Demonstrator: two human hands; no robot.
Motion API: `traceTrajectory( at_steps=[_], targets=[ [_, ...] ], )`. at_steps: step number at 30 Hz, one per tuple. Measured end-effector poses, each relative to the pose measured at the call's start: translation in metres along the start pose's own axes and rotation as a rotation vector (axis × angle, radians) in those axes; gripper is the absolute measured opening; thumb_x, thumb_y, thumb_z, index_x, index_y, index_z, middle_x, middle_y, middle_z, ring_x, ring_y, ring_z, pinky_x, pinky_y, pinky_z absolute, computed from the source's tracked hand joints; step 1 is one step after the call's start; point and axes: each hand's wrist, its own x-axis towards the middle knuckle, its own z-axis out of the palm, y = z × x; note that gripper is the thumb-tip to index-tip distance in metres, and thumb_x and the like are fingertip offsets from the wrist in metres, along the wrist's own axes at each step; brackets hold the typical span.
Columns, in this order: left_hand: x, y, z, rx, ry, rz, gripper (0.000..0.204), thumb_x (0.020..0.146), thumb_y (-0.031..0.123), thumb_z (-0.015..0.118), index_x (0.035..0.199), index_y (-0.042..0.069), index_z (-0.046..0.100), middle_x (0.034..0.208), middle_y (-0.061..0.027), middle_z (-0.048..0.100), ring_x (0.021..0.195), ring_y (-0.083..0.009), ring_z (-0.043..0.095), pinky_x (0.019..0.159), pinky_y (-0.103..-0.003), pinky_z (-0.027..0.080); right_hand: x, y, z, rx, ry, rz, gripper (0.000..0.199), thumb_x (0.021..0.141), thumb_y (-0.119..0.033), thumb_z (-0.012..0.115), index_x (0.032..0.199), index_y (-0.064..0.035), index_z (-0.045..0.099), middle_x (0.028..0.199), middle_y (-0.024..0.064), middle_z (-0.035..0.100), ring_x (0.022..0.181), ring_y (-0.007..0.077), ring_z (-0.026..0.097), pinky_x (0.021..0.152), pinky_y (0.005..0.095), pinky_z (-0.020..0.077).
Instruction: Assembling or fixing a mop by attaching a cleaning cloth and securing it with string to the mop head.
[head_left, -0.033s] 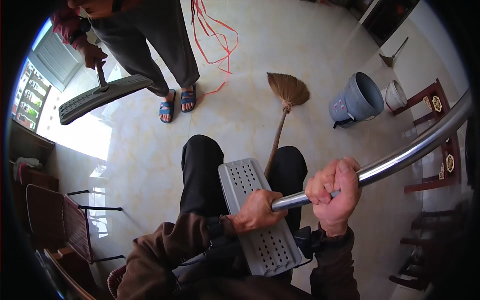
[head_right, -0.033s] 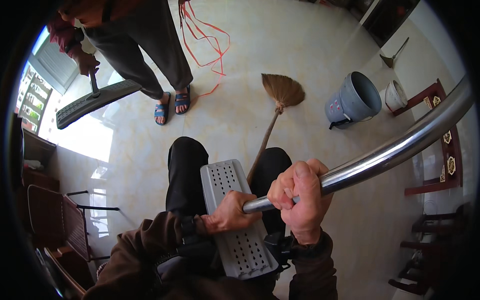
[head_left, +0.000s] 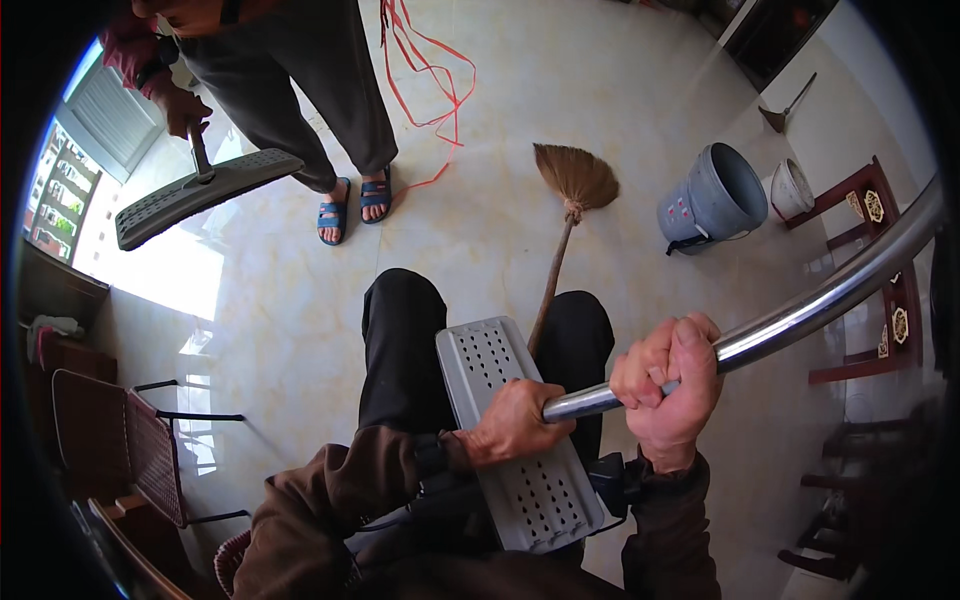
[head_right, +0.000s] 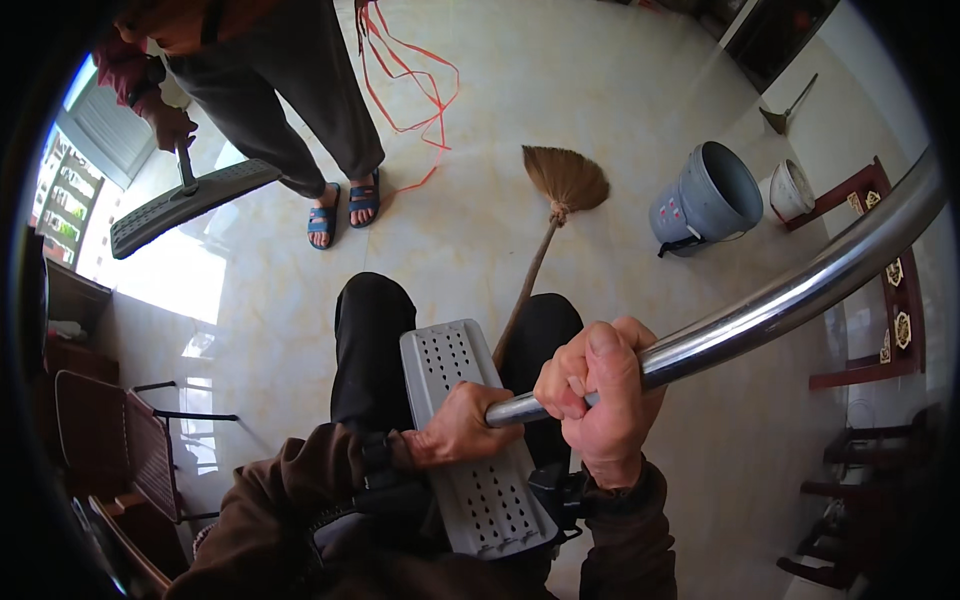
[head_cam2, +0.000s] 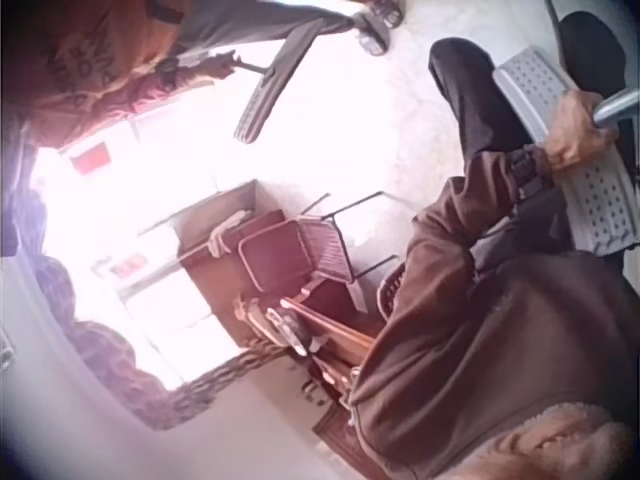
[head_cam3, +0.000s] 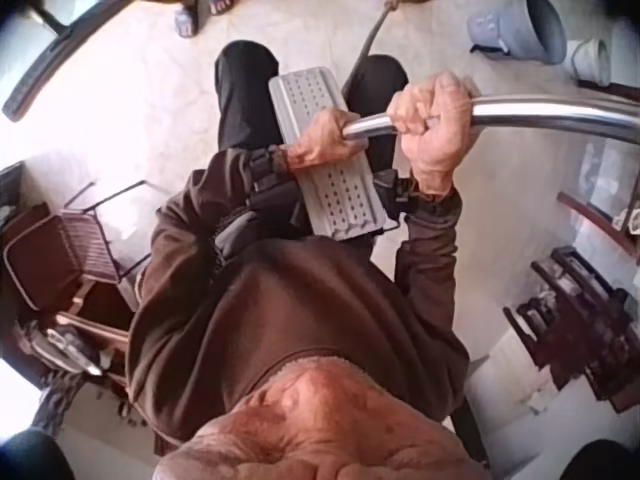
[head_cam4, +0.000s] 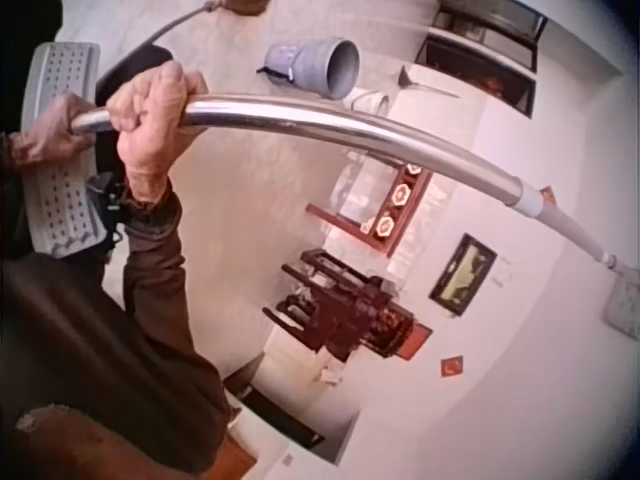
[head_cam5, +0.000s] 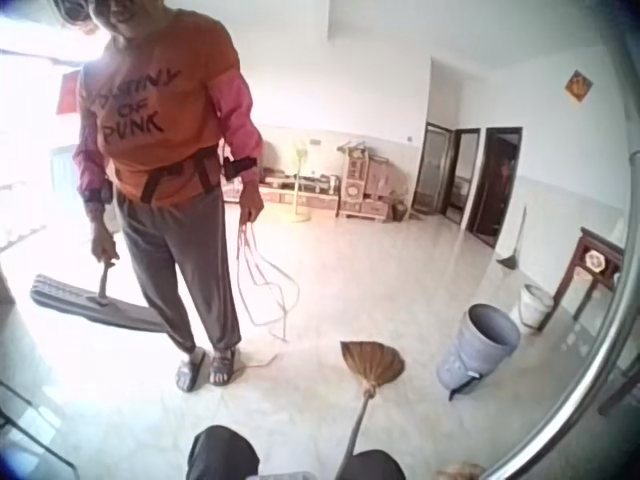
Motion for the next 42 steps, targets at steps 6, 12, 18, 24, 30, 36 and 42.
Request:
traceTrajectory(
  at_steps=[6, 12, 18, 24, 30, 36, 42],
  targets=[
    [0.004, -0.005, 0.002, -0.065, -0.065, -0.019, 0.018, 0.074, 0.016, 0.068, 0.079, -0.001, 0.065, 0.07, -0.0216, 0.063, 0.069, -0.0379, 0.066, 0.067, -0.042, 0.052, 0.005, 0.002, -0.008, 0.004, -0.079, 0.031, 0.031, 0.101, -0.023, 0.042, 0.074, -0.0136, 0.033, 0.057, -0.0001, 0.036, 0.035, 0.0101, 0.031, 0.033, 0.0297, 0.0283],
    [0.006, -0.009, 0.004, -0.082, -0.076, -0.022, 0.018, 0.075, 0.016, 0.068, 0.079, -0.001, 0.065, 0.069, -0.0209, 0.062, 0.066, -0.0357, 0.065, 0.066, -0.041, 0.051, 0.009, 0.006, -0.014, 0.022, -0.144, 0.074, 0.027, 0.101, -0.022, 0.042, 0.077, -0.0142, 0.033, 0.058, 0.0008, 0.037, 0.035, 0.0108, 0.031, 0.033, 0.0303, 0.0282],
    [0.003, -0.018, 0.008, -0.14, -0.109, -0.014, 0.018, 0.075, 0.016, 0.068, 0.078, -0.001, 0.064, 0.067, -0.0198, 0.061, 0.064, -0.0348, 0.064, 0.066, -0.041, 0.051, 0.009, 0.007, -0.013, 0.041, -0.18, 0.137, 0.026, 0.1, -0.02, 0.043, 0.078, -0.0141, 0.032, 0.059, 0.0012, 0.037, 0.035, 0.0114, 0.03, 0.034, 0.0303, 0.0283],
    [0.005, -0.01, 0.019, -0.175, -0.085, -0.04, 0.018, 0.078, 0.017, 0.067, 0.08, 0.0, 0.064, 0.068, -0.0185, 0.061, 0.066, -0.0324, 0.065, 0.067, -0.041, 0.05, 0.011, 0.0, -0.013, 0.025, -0.214, 0.074, 0.028, 0.1, -0.017, 0.045, 0.075, -0.012, 0.032, 0.059, 0.0021, 0.036, 0.036, 0.0102, 0.029, 0.034, 0.0295, 0.0299],
    [0.014, 0.034, 0.002, -0.051, -0.303, 0.029, 0.041, 0.085, 0.022, 0.07, 0.118, 0.001, 0.058, 0.095, -0.0169, 0.066, 0.089, -0.0271, 0.067, 0.08, -0.036, 0.052, 0.027, -0.04, -0.053, 0.16, -0.291, 0.048, 0.03, 0.102, -0.02, 0.041, 0.074, -0.0101, 0.036, 0.06, 0.0026, 0.039, 0.036, 0.0111, 0.03, 0.034, 0.0302, 0.0331],
    [-0.011, 0.019, 0.004, 0.522, 0.05, 0.566, 0.041, 0.085, 0.024, 0.071, 0.117, 0.001, 0.06, 0.121, -0.0171, 0.058, 0.117, -0.0332, 0.057, 0.105, -0.043, 0.043, 0.024, -0.056, -0.079, 0.339, -0.417, -0.003, 0.03, 0.099, -0.017, 0.04, 0.07, -0.0098, 0.035, 0.057, 0.0017, 0.038, 0.034, 0.0104, 0.033, 0.031, 0.0288, 0.031],
    [-0.03, 0.018, 0.015, 0.444, 0.052, 0.567, 0.033, 0.081, 0.02, 0.074, 0.103, -0.002, 0.063, 0.115, -0.0164, 0.062, 0.118, -0.0329, 0.057, 0.106, -0.044, 0.043, 0.014, -0.053, -0.085, 0.474, -0.479, -0.029, 0.022, 0.089, -0.011, 0.045, 0.067, -0.0074, 0.043, 0.052, 0.0027, 0.044, 0.035, 0.012, 0.04, 0.035, 0.0292, 0.0383]
  ],
)
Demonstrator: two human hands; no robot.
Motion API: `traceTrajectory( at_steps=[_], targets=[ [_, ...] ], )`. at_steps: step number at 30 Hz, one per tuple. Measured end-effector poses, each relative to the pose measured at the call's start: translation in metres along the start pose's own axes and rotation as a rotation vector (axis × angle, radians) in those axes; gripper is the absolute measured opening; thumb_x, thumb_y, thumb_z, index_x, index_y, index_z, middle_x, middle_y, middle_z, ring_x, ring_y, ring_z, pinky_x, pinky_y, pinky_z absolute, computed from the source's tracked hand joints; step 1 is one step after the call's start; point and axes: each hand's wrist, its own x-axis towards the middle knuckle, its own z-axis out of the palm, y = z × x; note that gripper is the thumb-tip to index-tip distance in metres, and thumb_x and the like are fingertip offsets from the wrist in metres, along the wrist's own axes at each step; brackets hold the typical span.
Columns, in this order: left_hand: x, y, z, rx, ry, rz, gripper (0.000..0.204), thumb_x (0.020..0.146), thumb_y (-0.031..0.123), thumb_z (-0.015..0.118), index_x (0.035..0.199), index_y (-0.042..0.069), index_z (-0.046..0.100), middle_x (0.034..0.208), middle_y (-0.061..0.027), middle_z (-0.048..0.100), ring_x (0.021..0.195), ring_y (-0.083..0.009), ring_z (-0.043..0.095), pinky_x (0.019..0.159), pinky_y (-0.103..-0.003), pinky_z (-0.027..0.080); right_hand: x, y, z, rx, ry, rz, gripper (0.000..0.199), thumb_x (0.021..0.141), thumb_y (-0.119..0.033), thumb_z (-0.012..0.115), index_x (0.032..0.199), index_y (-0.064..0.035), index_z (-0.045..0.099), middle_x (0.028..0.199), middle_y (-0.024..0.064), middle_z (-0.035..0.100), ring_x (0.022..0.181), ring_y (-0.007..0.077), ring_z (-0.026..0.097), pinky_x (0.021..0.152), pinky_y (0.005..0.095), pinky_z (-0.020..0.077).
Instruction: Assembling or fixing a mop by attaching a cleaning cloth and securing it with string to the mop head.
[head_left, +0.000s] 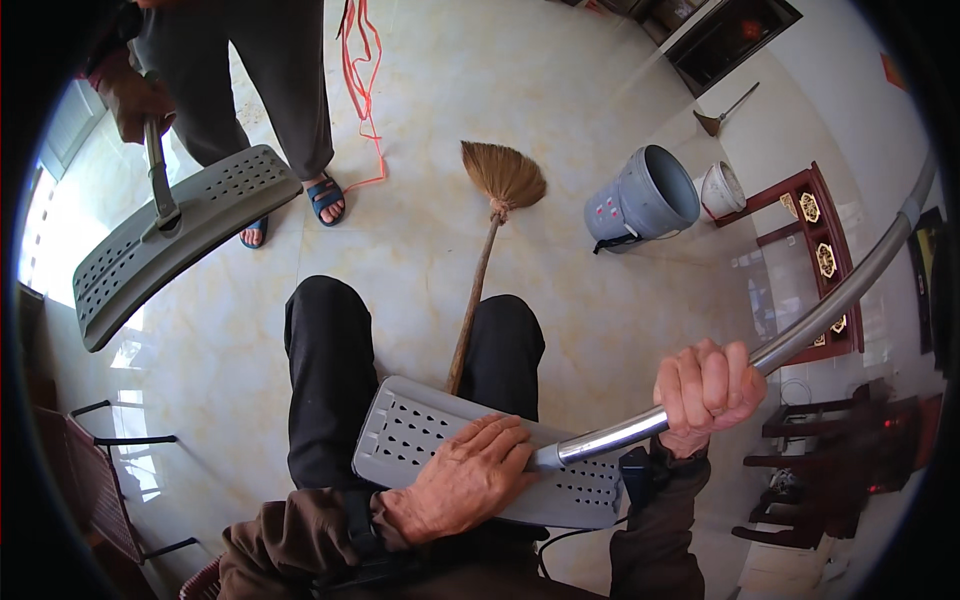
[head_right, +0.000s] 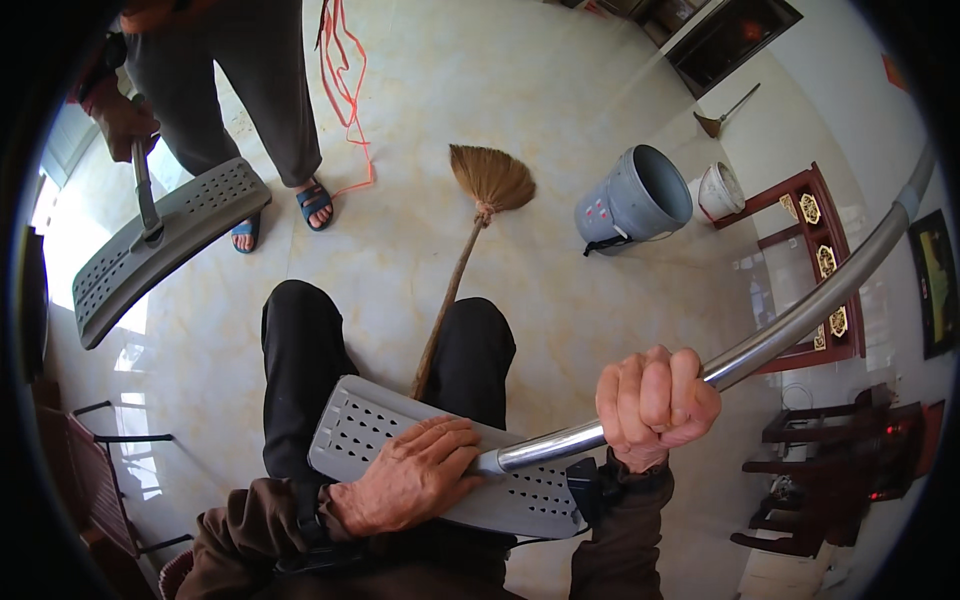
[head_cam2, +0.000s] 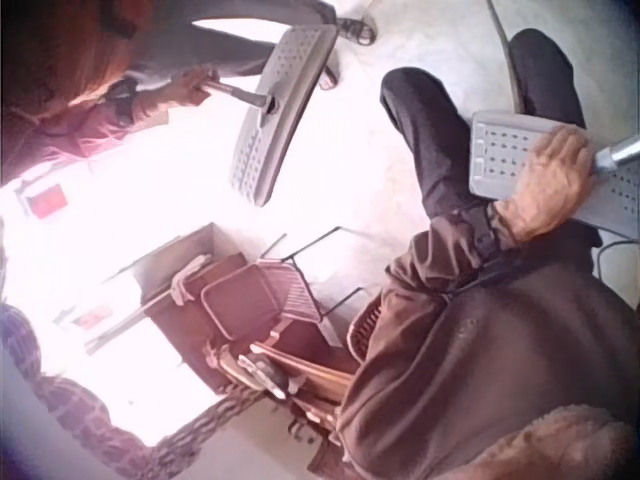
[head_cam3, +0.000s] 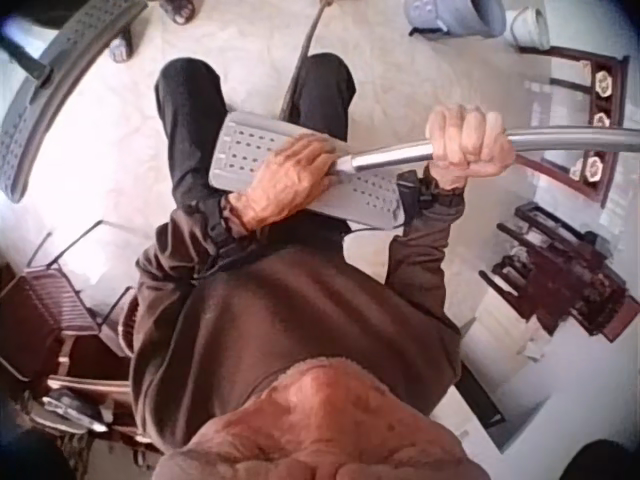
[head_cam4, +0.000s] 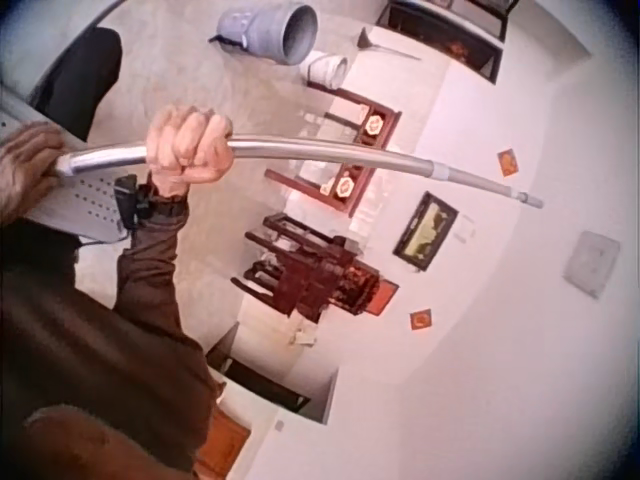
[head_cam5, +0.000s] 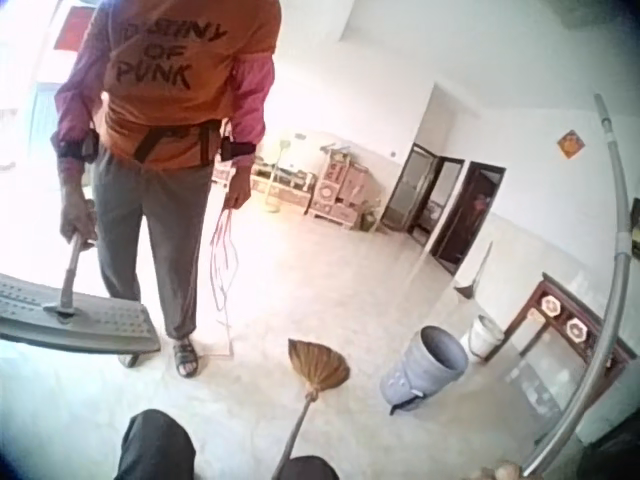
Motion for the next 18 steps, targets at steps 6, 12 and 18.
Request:
traceTrajectory(
  at_steps=[6, 12, 18],
  targets=[
    [-0.005, 0.004, 0.0, 0.07, 0.035, 0.005, 0.03, 0.079, 0.019, 0.074, 0.097, -0.002, 0.062, 0.111, -0.0165, 0.063, 0.117, -0.0322, 0.058, 0.105, -0.044, 0.043, -0.003, -0.002, -0.001, 0.015, -0.105, 0.019, 0.016, 0.081, -0.008, 0.052, 0.065, -0.0052, 0.047, 0.054, 0.0043, 0.047, 0.037, 0.0139, 0.044, 0.037, 0.0303, 0.0426],
    [-0.008, 0.001, -0.003, 0.119, 0.032, -0.004, 0.03, 0.079, 0.017, 0.074, 0.097, -0.003, 0.062, 0.112, -0.017, 0.062, 0.118, -0.033, 0.057, 0.107, -0.046, 0.041, -0.004, 0.0, -0.002, 0.022, -0.159, 0.03, 0.019, 0.083, -0.009, 0.054, 0.065, -0.0045, 0.048, 0.054, 0.0055, 0.048, 0.038, 0.0142, 0.046, 0.04, 0.0316, 0.045],
    [-0.007, 0.004, -0.007, 0.213, 0.028, 0.021, 0.029, 0.081, 0.017, 0.07, 0.099, -0.004, 0.063, 0.113, -0.0181, 0.061, 0.119, -0.034, 0.056, 0.108, -0.048, 0.04, -0.014, -0.002, 0.002, -0.042, 0.005, -0.067, 0.025, 0.091, -0.014, 0.051, 0.068, -0.0063, 0.044, 0.059, 0.0042, 0.047, 0.039, 0.0134, 0.045, 0.041, 0.0313, 0.046]
  ],
)
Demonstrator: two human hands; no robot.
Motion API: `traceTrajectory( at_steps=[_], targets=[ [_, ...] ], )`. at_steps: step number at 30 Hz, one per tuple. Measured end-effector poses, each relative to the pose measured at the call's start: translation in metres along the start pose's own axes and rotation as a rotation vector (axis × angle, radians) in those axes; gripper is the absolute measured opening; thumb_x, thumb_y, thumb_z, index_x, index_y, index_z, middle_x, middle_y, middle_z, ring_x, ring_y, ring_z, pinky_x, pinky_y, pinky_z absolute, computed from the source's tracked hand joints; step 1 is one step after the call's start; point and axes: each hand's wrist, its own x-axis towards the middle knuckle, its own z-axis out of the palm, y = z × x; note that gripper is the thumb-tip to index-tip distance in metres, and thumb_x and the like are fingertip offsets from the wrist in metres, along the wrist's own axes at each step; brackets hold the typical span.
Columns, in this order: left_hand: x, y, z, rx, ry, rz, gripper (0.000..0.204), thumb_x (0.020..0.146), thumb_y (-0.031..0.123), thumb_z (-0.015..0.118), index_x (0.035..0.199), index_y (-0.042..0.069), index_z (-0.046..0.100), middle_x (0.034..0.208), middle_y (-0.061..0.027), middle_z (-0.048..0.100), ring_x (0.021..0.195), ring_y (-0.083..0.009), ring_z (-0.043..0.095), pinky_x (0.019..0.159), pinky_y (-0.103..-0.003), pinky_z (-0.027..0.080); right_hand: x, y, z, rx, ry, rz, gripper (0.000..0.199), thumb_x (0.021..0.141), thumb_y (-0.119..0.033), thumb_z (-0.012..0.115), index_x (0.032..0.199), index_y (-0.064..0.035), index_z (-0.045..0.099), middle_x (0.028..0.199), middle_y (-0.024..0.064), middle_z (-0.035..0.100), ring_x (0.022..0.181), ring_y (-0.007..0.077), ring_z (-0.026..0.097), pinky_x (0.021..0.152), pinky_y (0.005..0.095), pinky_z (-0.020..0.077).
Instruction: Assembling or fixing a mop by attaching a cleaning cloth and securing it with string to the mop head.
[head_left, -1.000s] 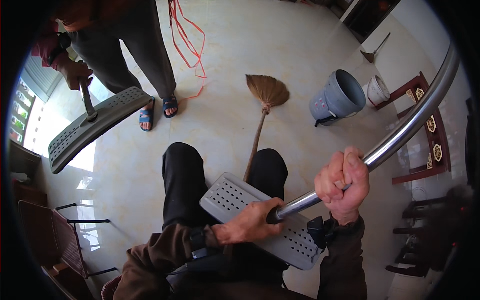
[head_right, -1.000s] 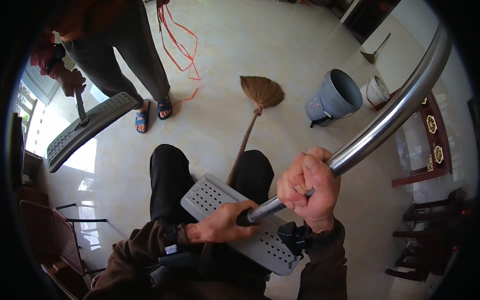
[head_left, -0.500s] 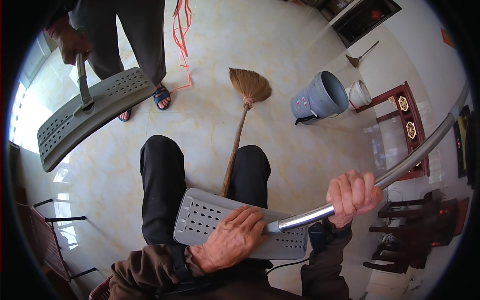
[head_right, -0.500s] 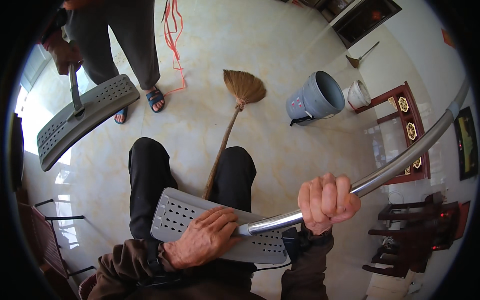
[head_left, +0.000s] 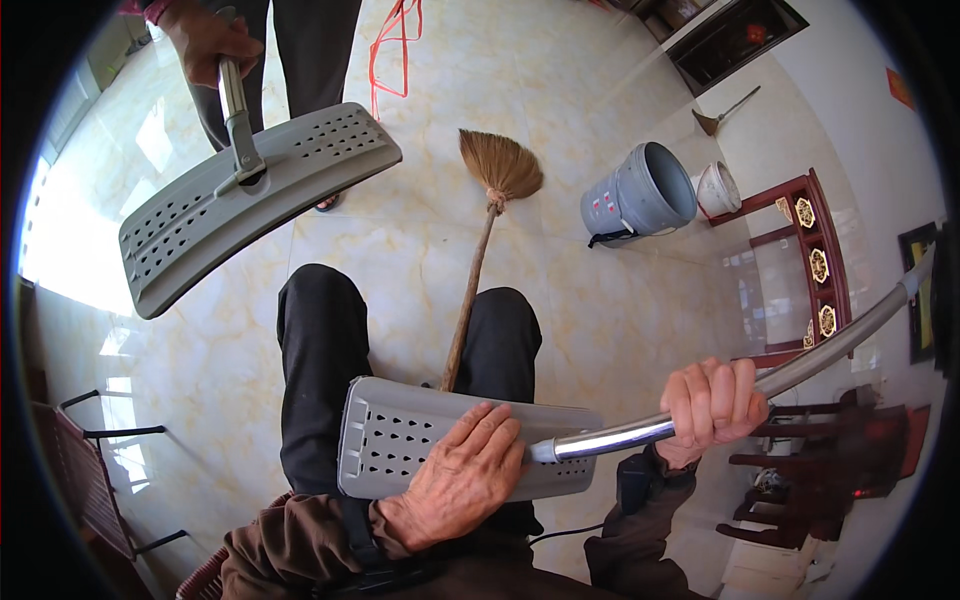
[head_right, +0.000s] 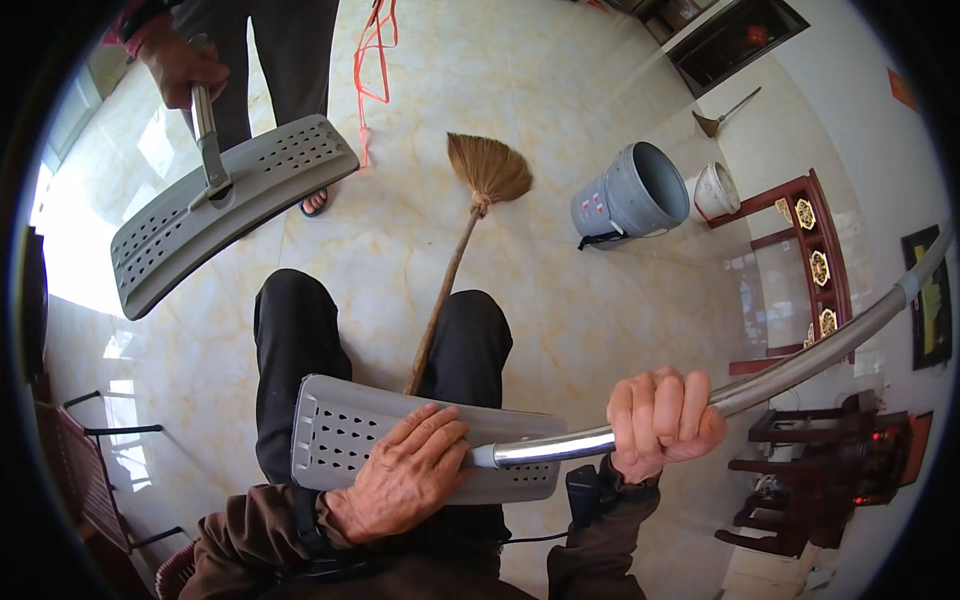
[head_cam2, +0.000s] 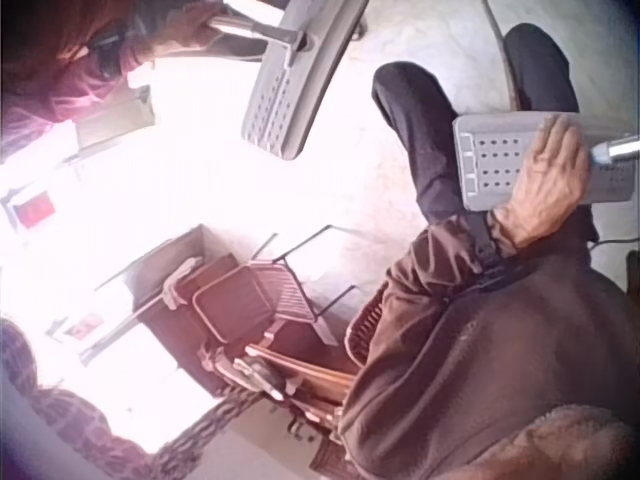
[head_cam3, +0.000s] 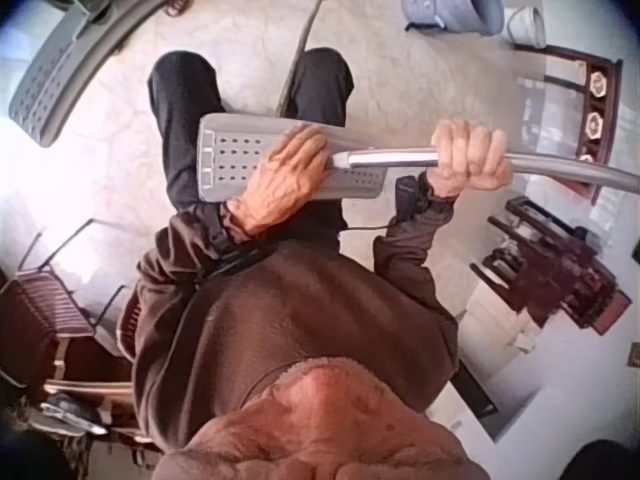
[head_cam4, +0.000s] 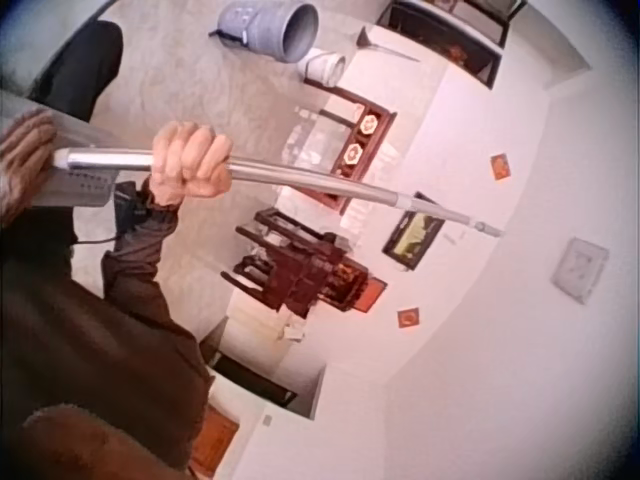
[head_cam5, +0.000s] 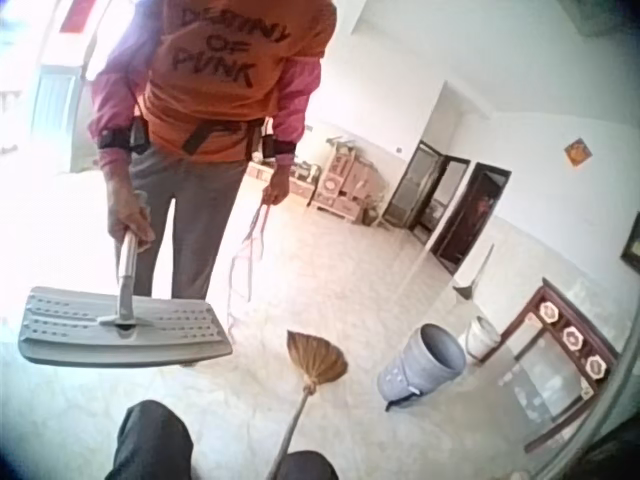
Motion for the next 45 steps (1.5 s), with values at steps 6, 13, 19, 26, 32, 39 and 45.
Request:
traceTrajectory(
  at_steps=[6, 13, 19, 26, 32, 39, 45],
  targets=[
    [-0.002, 0.001, -0.001, 0.188, -0.011, 0.04, 0.029, 0.079, 0.013, 0.064, 0.099, -0.008, 0.063, 0.115, -0.021, 0.06, 0.121, -0.0364, 0.055, 0.11, -0.049, 0.038, -0.014, -0.001, -0.011, 0.023, 0.192, -0.055, 0.028, 0.095, -0.017, 0.047, 0.07, -0.0091, 0.039, 0.061, 0.0033, 0.044, 0.039, 0.0117, 0.045, 0.04, 0.0309, 0.0455],
    [-0.003, 0.005, -0.009, 0.268, 0.025, 0.053, 0.034, 0.074, 0.012, 0.06, 0.099, -0.009, 0.064, 0.116, -0.0222, 0.059, 0.122, -0.0365, 0.054, 0.112, -0.05, 0.036, -0.028, 0.005, -0.018, 0.114, 0.188, -0.153, 0.03, 0.096, -0.018, 0.05, 0.069, -0.0097, 0.038, 0.061, 0.0034, 0.043, 0.039, 0.0117, 0.045, 0.037, 0.0285, 0.0428],
    [-0.002, 0.003, -0.014, 0.291, 0.061, 0.041, 0.033, 0.073, 0.012, 0.06, 0.099, -0.007, 0.066, 0.114, -0.0195, 0.06, 0.121, -0.0348, 0.055, 0.111, -0.049, 0.037, -0.029, 0.004, -0.012, 0.08, 0.115, -0.119, 0.026, 0.095, -0.017, 0.053, 0.073, -0.0087, 0.044, 0.062, 0.0011, 0.043, 0.043, 0.0099, 0.043, 0.042, 0.0271, 0.0392],
    [-0.005, -0.003, -0.01, 0.388, 0.181, -0.053, 0.031, 0.072, 0.012, 0.066, 0.099, -0.002, 0.068, 0.109, -0.0125, 0.061, 0.117, -0.0289, 0.058, 0.105, -0.046, 0.041, -0.035, 0.01, 0.02, 0.085, 0.668, -0.275, 0.021, 0.096, -0.029, 0.056, 0.094, -0.0082, 0.055, 0.07, 0.0002, 0.043, 0.049, 0.0098, 0.039, 0.049, 0.0251, 0.0349],
    [-0.008, -0.012, -0.014, 0.461, 0.39, -0.07, 0.022, 0.077, 0.012, 0.064, 0.096, 0.003, 0.07, 0.103, -0.0076, 0.063, 0.112, -0.0244, 0.061, 0.096, -0.04, 0.044, -0.046, 0.015, 0.012, 0.026, 0.299, -0.374, 0.028, 0.096, -0.024, 0.052, 0.072, -0.0124, 0.045, 0.056, -0.003, 0.037, 0.038, 0.0082, 0.03, 0.037, 0.0257, 0.029],
    [-0.014, -0.011, -0.011, 0.351, 0.322, -0.102, 0.025, 0.077, 0.011, 0.063, 0.101, 0.006, 0.065, 0.103, -0.0056, 0.063, 0.104, -0.0199, 0.062, 0.092, -0.042, 0.043, -0.035, 0.012, 0.024, 0.018, 0.079, -0.358, 0.032, 0.091, -0.021, 0.057, 0.065, -0.01, 0.043, 0.05, -0.0023, 0.037, 0.036, 0.0086, 0.031, 0.036, 0.0262, 0.0324],
    [-0.015, -0.011, -0.008, 0.162, 0.272, -0.145, 0.029, 0.076, 0.011, 0.065, 0.104, 0.006, 0.064, 0.104, -0.0058, 0.062, 0.102, -0.02, 0.06, 0.09, -0.041, 0.044, -0.033, 0.009, 0.018, 0.024, 0.033, -0.31, 0.03, 0.089, -0.018, 0.057, 0.063, -0.0078, 0.044, 0.049, -0.001, 0.038, 0.035, 0.009, 0.034, 0.037, 0.0255, 0.0336]
  ],
)
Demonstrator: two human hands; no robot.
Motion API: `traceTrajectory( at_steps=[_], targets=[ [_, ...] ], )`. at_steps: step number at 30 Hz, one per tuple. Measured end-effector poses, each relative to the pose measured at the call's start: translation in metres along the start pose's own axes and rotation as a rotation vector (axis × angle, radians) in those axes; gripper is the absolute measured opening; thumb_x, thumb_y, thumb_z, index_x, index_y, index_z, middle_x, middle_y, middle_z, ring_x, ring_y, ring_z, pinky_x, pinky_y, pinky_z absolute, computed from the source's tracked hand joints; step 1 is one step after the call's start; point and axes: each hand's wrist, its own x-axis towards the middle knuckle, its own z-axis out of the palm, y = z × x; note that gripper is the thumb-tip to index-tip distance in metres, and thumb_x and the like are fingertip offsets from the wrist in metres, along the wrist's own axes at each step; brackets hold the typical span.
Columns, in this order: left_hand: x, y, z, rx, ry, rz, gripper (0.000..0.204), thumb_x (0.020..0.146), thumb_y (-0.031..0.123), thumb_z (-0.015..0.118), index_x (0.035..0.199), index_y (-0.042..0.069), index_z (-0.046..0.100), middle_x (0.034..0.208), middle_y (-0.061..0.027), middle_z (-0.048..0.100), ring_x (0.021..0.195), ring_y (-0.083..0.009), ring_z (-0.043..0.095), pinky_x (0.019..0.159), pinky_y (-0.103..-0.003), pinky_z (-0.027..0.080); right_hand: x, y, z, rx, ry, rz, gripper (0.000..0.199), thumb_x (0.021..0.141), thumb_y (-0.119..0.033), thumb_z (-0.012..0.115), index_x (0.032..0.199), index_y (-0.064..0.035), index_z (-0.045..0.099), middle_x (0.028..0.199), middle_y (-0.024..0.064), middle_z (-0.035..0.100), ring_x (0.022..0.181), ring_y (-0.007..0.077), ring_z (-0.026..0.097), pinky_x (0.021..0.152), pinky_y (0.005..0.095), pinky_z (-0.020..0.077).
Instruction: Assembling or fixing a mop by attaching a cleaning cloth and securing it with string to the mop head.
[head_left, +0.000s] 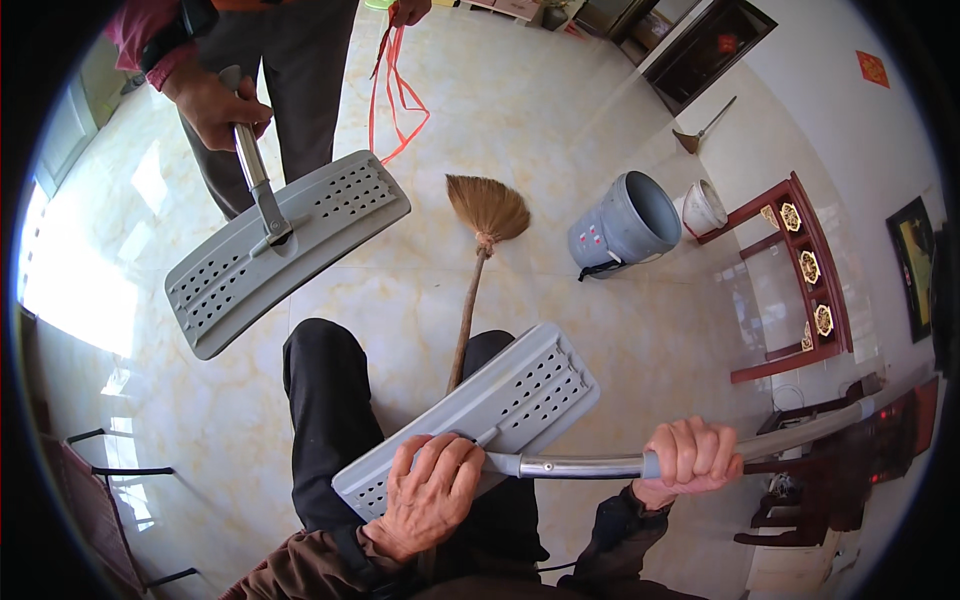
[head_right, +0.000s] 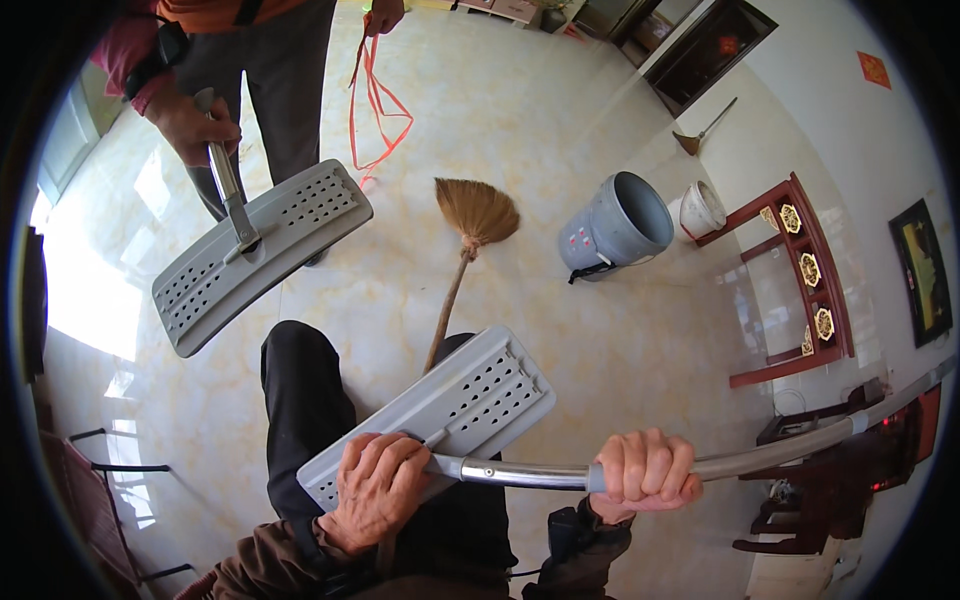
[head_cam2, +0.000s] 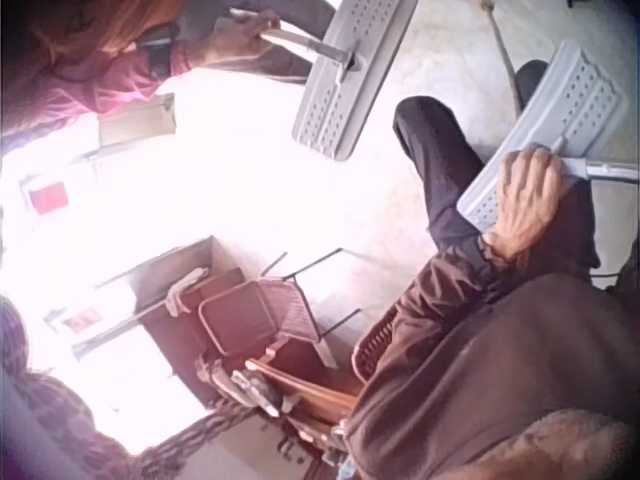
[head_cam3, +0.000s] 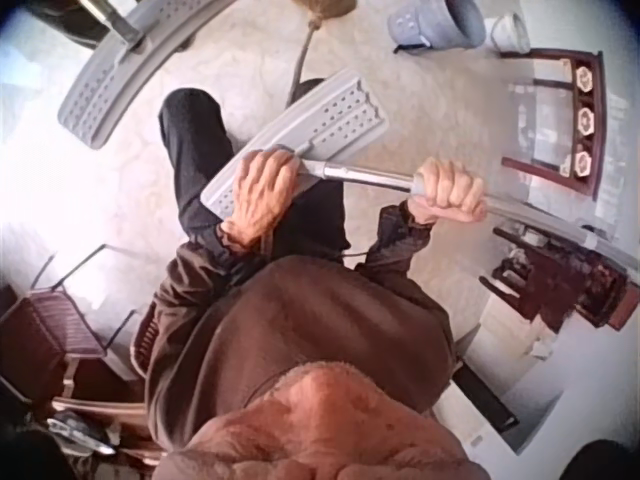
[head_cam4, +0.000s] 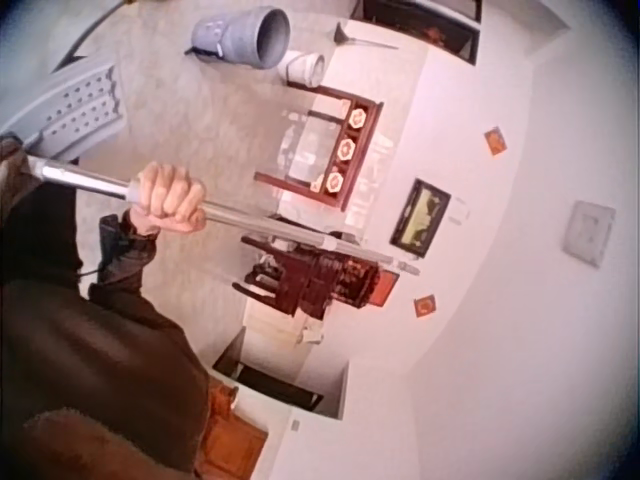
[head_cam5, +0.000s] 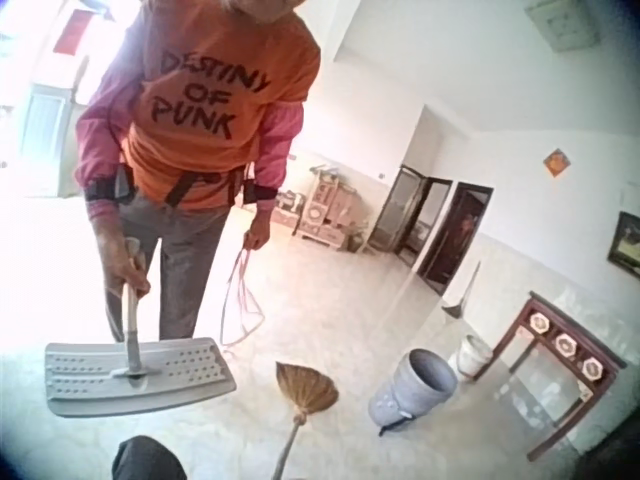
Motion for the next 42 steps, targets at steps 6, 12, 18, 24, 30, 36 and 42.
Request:
traceTrajectory(
  at_steps=[6, 12, 18, 24, 30, 36, 42],
  targets=[
    [0.013, 0.008, 0.0, -0.334, -0.007, -0.094, 0.031, 0.076, 0.013, 0.068, 0.107, 0.009, 0.065, 0.103, -0.0057, 0.061, 0.096, -0.0208, 0.06, 0.084, -0.038, 0.045, 0.007, 0.0, -0.006, 0.003, -0.043, 0.046, 0.03, 0.087, -0.014, 0.057, 0.061, -0.0062, 0.044, 0.048, 0.0004, 0.04, 0.034, 0.0096, 0.036, 0.035, 0.026, 0.0342],
    [0.007, 0.002, 0.004, -0.236, 0.008, 0.186, 0.04, 0.077, 0.012, 0.065, 0.117, 0.009, 0.066, 0.099, -0.0021, 0.06, 0.085, -0.0158, 0.058, 0.077, -0.032, 0.044, 0.014, 0.004, -0.008, 0.002, -0.055, 0.08, 0.024, 0.082, -0.012, 0.057, 0.062, -0.0045, 0.047, 0.048, 0.0023, 0.044, 0.034, 0.0105, 0.039, 0.036, 0.0261, 0.0347],
    [0.006, 0.006, 0.007, -0.167, 0.05, 0.274, 0.045, 0.077, 0.01, 0.063, 0.122, 0.008, 0.066, 0.095, 0.0002, 0.06, 0.082, -0.0131, 0.057, 0.076, -0.029, 0.047, 0.014, 0.005, -0.009, 0.053, -0.068, 0.081, 0.023, 0.079, -0.011, 0.059, 0.06, -0.0035, 0.05, 0.047, 0.0031, 0.045, 0.034, 0.0111, 0.04, 0.036, 0.0263, 0.0342],
    [0.006, 0.006, 0.008, -0.173, 0.062, 0.281, 0.047, 0.076, 0.012, 0.063, 0.122, 0.007, 0.066, 0.092, 0.0003, 0.058, 0.082, -0.0137, 0.056, 0.078, -0.031, 0.049, 0.011, 0.007, -0.007, 0.077, -0.094, 0.07, 0.025, 0.079, -0.012, 0.06, 0.058, -0.004, 0.051, 0.046, 0.0032, 0.045, 0.034, 0.0114, 0.039, 0.037, 0.0264, 0.0332],
    [0.005, 0.007, 0.01, -0.178, 0.056, 0.29, 0.049, 0.075, 0.011, 0.062, 0.123, 0.005, 0.066, 0.094, -0.0013, 0.057, 0.083, -0.0145, 0.056, 0.078, -0.032, 0.049, 0.007, 0.008, -0.013, 0.108, -0.108, 0.05, 0.026, 0.081, -0.011, 0.061, 0.057, -0.0052, 0.051, 0.046, 0.0023, 0.045, 0.034, 0.0108, 0.038, 0.037, 0.0265, 0.0311],
    [0.008, 0.007, 0.017, -0.135, 0.016, 0.127, 0.048, 0.073, 0.013, 0.068, 0.12, 0.004, 0.064, 0.103, -0.006, 0.057, 0.096, -0.0213, 0.056, 0.086, -0.036, 0.045, 0.002, 0.008, -0.014, 0.108, -0.07, 0.035, 0.029, 0.082, -0.013, 0.062, 0.057, -0.0069, 0.049, 0.046, 0.0013, 0.044, 0.034, 0.0104, 0.038, 0.037, 0.0258, 0.0309],
    [0.021, -0.001, 0.03, -0.151, -0.119, 0.08, 0.038, 0.07, 0.012, 0.073, 0.105, 0.001, 0.062, 0.104, -0.0119, 0.058, 0.102, -0.0286, 0.054, 0.09, -0.042, 0.043, -0.004, 0.009, -0.014, -0.027, 0.112, 0.085, 0.018, 0.09, -0.019, 0.055, 0.076, -0.007, 0.054, 0.056, -0.0005, 0.041, 0.04, 0.0092, 0.038, 0.042, 0.0265, 0.0337]
  ],
)
